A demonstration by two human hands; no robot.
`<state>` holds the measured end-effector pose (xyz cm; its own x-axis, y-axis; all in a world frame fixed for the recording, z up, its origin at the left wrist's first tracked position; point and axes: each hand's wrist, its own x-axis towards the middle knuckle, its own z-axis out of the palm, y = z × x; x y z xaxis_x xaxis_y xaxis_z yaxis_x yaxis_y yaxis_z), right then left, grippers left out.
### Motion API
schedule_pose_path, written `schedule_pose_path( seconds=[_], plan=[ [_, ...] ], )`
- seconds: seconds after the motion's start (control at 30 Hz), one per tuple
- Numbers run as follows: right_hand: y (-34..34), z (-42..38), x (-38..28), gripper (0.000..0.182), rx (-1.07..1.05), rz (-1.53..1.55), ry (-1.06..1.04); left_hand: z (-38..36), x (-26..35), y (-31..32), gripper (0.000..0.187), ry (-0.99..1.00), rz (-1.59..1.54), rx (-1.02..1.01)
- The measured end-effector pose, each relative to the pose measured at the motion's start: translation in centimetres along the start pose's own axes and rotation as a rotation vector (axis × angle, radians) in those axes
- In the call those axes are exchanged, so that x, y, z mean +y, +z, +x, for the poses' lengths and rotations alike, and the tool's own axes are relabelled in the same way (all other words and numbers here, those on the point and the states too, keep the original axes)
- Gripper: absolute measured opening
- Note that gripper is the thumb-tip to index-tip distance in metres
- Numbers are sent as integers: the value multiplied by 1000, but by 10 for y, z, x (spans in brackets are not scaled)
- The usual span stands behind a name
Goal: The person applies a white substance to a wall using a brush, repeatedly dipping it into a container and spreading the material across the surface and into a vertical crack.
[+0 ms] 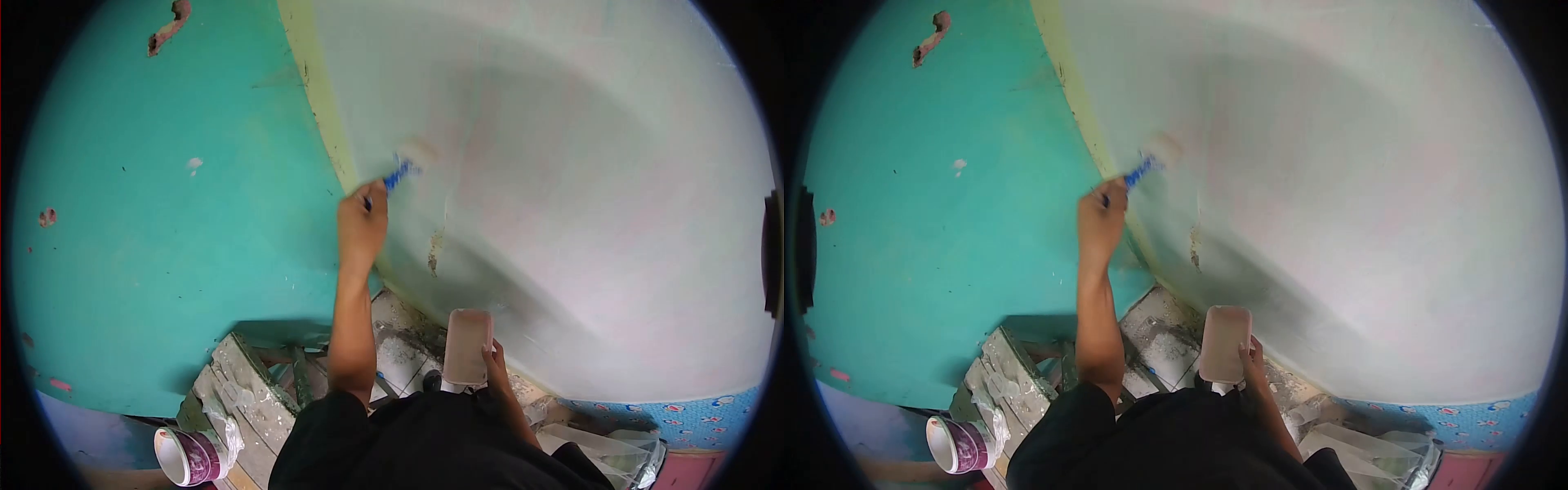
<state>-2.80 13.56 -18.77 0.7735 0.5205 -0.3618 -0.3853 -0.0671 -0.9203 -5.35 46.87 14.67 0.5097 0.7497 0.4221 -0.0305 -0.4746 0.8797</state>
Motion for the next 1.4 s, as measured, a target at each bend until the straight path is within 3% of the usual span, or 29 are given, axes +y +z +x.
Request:
schedule_pose_path(
  seconds=[0.1,0.2,0.27,0.4,0.53,0.63,0.8,0.97,1.1,1.2,1.23,1.3,1.4],
  plan=[
    [5,-3,-5,70,-15,24,-4,17,37,-7,29,74,-196,64],
    [12,-7,-16,69,-2,21,-6,20,26,3,26,134,-294,68],
    [13,-9,-21,68,13,23,-10,14,-12,18,26,158,-243,30],
    [10,-11,-18,67,34,55,-10,-38,-135,47,35,-38,-175,-20],
    [6,-11,-16,66,77,81,28,-102,-249,59,30,-62,-91,42],
    [2,-8,-13,67,37,107,16,-113,-253,46,27,-245,194,-25],
    [17,-19,-43,67,19,131,28,-60,-196,42,24,-105,299,-35],
    [10,-11,-31,67,-30,83,25,2,-48,15,28,40,133,103],
    [1,-5,-22,67,-48,56,0,28,-5,-6,30,36,-195,146],
    [-3,-8,-33,65,-87,82,22,26,-44,5,31,-20,-333,88],
    [-4,-8,-38,65,-102,95,33,20,-76,15,36,36,-243,85],
    [-12,-6,-38,64,-76,50,45,-12,-133,35,38,-127,-233,47],
    [-17,-12,-56,63,-80,71,49,-72,-216,57,43,-175,-120,37]
  ],
)
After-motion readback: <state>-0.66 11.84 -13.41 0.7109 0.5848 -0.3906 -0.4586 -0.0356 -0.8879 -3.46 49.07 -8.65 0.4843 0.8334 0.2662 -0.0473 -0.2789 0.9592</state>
